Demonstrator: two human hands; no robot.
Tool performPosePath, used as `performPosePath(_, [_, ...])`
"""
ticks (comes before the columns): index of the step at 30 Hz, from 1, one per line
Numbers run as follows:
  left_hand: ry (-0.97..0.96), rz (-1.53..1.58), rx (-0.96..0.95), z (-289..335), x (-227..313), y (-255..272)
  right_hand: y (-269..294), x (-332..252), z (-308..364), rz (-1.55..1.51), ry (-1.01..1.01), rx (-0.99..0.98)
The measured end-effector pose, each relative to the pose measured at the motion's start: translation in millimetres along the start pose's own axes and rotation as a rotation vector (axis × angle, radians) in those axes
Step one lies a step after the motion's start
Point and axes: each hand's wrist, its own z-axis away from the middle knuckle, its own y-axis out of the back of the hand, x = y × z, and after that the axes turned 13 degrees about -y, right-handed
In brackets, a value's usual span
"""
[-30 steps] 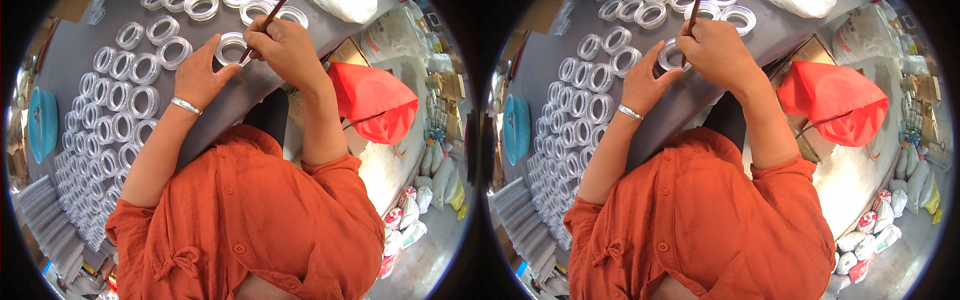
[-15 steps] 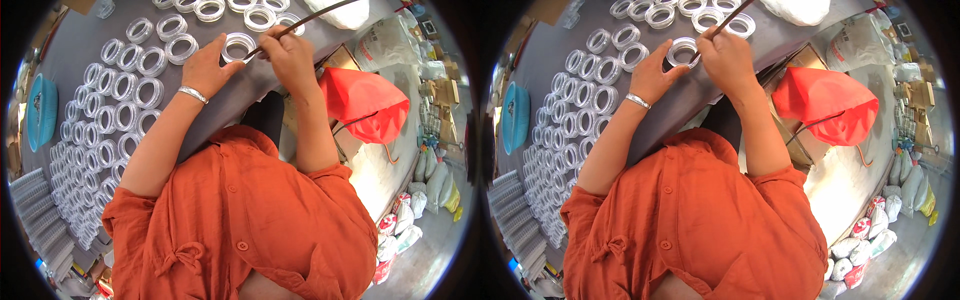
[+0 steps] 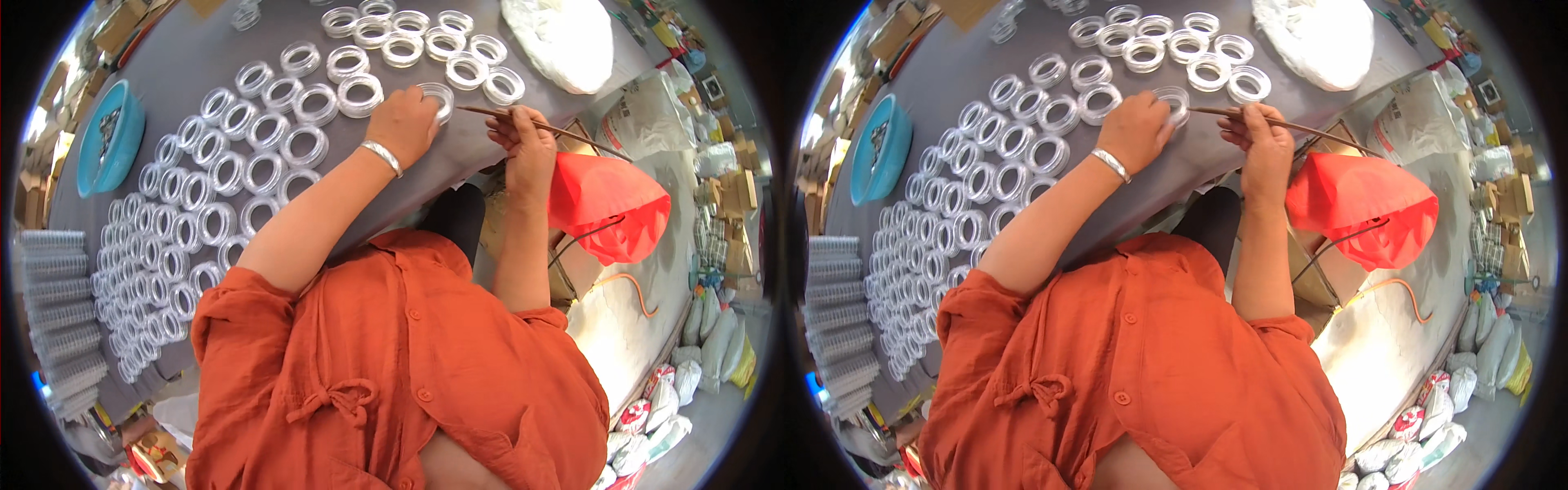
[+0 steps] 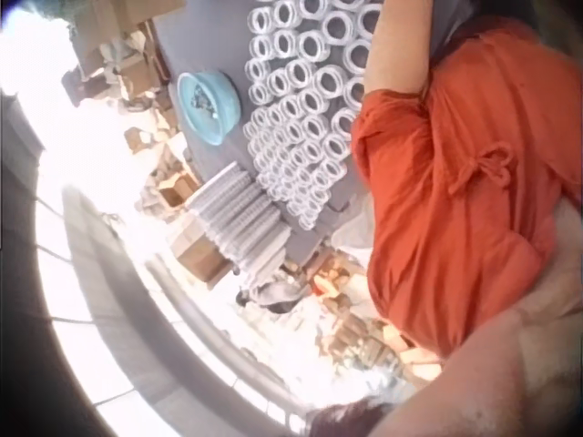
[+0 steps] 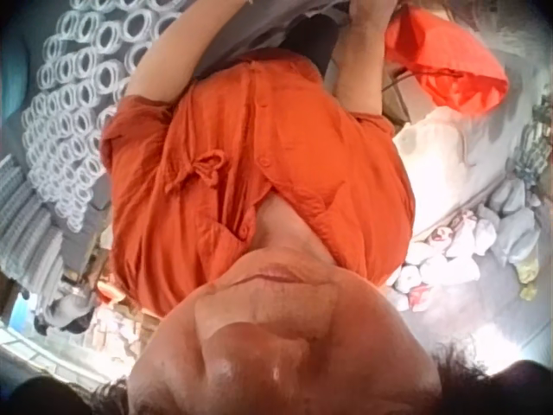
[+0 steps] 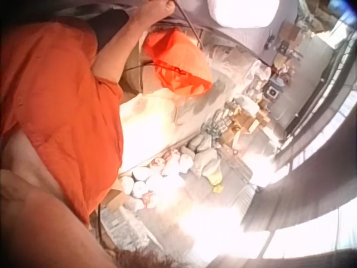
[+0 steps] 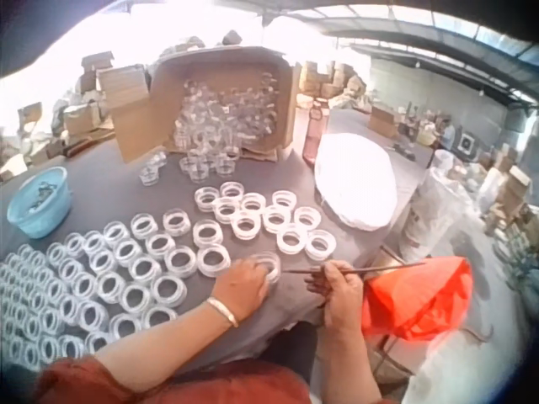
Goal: The recorder is using a small tool to inspect or clean individual clear plastic rings from a large collection on a worktable.
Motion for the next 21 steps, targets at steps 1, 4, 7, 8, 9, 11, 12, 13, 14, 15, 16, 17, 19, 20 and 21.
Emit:
performPosePath(1, [0.05, 0.042, -0.013, 1.6, -1.1, 4.2, 1.0, -0.1, 1.5, 0.003, 0.007, -0.006])
performPosePath(4, [0.608, 0.882, -0.113, 11.3, -15.3, 41.0, -2.4, -0.2, 5.0, 0.018, 0.001, 0.001])
performPosePath(7, [0.872, 1.119, -0.064, 29.5, -24.7, 60.7, -15.0, 15.1, 2.0, 0.13, -0.088, -0.058])
performPosePath(8, [0.875, 1.026, -0.034, 34.0, -24.4, 65.4, -20.9, 20.2, 4.8, 0.191, -0.12, -0.079])
performPosePath(9, [0.88, 0.931, -0.001, 38.8, -26.4, 70.9, -29.5, 27.4, 6.1, 0.207, -0.129, -0.128])
performPosePath(11, [0.632, 0.461, 0.022, 52.8, -38.7, 69.0, -41.0, 39.7, 9.3, 0.239, -0.142, -0.21])
performPosePath(12, [0.5, 0.235, 0.029, 53.8, -38.8, 68.3, -45.8, 42.4, 11.0, 0.237, -0.146, -0.224])
performPosePath(13, [0.377, 0.136, 0.095, 53.2, -37.4, 65.9, -50.2, 44.3, 12.5, 0.235, -0.15, -0.235])
performPosePath(14, [0.25, 0.039, 0.159, 54.2, -34.3, 63.6, -53.3, 46.4, 13.5, 0.233, -0.152, -0.245])
performPosePath(15, [0.123, -0.06, 0.223, 54.7, -27.5, 65.5, -55.9, 49.1, 14.0, 0.233, -0.14, -0.257])
performPosePath(16, [0.159, 0.083, 0.186, 51.5, -9.8, 67.9, -57.1, 49.7, 13.1, 0.238, -0.123, -0.266])
performPosePath(17, [0.113, 0.084, 0.138, 53.0, -1.9, 64.7, -56.8, 49.7, 11.7, 0.242, -0.106, -0.271])
performPosePath(19, [0.016, 0.09, 0.055, 52.7, 7.3, 51.9, -52.0, 37.9, 3.8, 0.26, -0.009, -0.178])
performPosePath(20, [0.005, 0.118, 0.043, 48.1, 8.6, 45.4, -45.9, 30.3, -5.8, 0.288, 0.062, -0.115])
performPosePath(21, [-0.023, 0.138, 0.063, 41.1, 8.0, 39.4, -42.2, 23.0, -15.0, 0.314, 0.131, -0.059])
